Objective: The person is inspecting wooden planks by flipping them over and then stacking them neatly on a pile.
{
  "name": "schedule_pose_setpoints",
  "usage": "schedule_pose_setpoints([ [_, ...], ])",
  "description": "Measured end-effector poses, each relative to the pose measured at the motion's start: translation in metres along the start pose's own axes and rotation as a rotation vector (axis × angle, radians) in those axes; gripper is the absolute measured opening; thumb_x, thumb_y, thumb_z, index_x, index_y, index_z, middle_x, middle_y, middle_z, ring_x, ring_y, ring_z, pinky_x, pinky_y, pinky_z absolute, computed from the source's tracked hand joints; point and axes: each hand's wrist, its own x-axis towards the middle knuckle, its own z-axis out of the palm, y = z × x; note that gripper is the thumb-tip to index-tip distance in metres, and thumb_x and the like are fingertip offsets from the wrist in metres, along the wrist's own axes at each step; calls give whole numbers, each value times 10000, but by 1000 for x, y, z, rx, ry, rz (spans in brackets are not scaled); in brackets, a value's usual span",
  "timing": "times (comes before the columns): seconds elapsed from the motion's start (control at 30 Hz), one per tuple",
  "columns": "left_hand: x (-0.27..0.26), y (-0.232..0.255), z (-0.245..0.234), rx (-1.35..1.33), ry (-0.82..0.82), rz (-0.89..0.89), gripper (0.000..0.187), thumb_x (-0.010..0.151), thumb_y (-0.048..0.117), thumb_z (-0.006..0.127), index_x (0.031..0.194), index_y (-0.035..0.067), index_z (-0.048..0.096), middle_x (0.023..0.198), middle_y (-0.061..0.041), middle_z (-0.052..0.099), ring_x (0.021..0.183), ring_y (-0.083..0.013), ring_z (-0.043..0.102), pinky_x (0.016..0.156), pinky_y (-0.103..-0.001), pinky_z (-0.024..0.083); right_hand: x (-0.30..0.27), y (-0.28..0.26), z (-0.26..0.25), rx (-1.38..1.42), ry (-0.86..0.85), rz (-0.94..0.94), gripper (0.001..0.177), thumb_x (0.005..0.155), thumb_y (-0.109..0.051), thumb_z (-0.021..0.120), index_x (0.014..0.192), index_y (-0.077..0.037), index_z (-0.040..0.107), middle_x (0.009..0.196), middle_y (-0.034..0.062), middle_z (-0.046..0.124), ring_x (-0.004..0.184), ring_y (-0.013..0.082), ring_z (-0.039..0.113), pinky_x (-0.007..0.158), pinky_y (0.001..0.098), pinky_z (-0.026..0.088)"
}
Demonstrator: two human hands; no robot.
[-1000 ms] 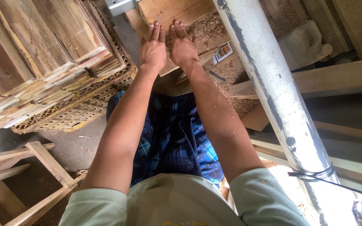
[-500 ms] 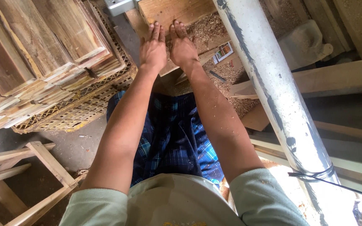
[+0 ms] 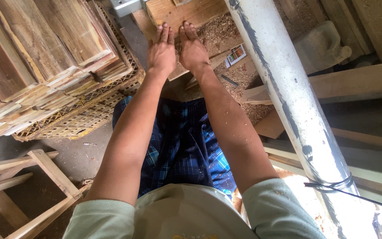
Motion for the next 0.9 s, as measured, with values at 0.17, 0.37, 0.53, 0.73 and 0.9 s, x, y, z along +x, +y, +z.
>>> schedule_pose_setpoints([
  [0.17,2,-1,2,12,15,18,818,943,-180,403,1637,94,65,1694,-104,-48,1586,-276,39,1279,-530,68,3,2,2,-8,-2,6,838,931,108,347,1650,-195,43,1701,-25,-85,1587,172,-21,1272,606,84],
  [0.37,2,-1,1,-11,14,11,837,925,-186,387,1638,104,58,1695,-101,-58,1588,-265,31,1279,-525,68,0,3,1,12,24,-16,800,951,78,371,1644,-184,70,1709,22,-29,1590,212,19,1269,597,34],
  [0.53,20,-7,11,38,130,101,849,868,-143,573,1608,11,186,1687,-153,74,1559,-306,78,1247,-577,148,4,26,15,305,571,-377,370,981,68,598,1350,45,569,1404,318,549,678,292,773,594,317,743],
  [0.73,55,8,-3,-560,272,-77,267,920,-113,593,1058,68,733,709,-38,709,492,-144,646,346,-230,530,43,71,15,574,864,-114,281,957,63,546,1163,-29,714,1081,168,726,1014,316,709,954,414,669],
  [0.9,81,26,5,-1168,325,-311,215,958,-12,542,970,51,747,713,-99,749,470,-141,686,348,-256,577,69,83,-12,789,523,264,547,993,-219,527,1525,-216,397,1459,115,620,989,261,756,625,392,592],
])
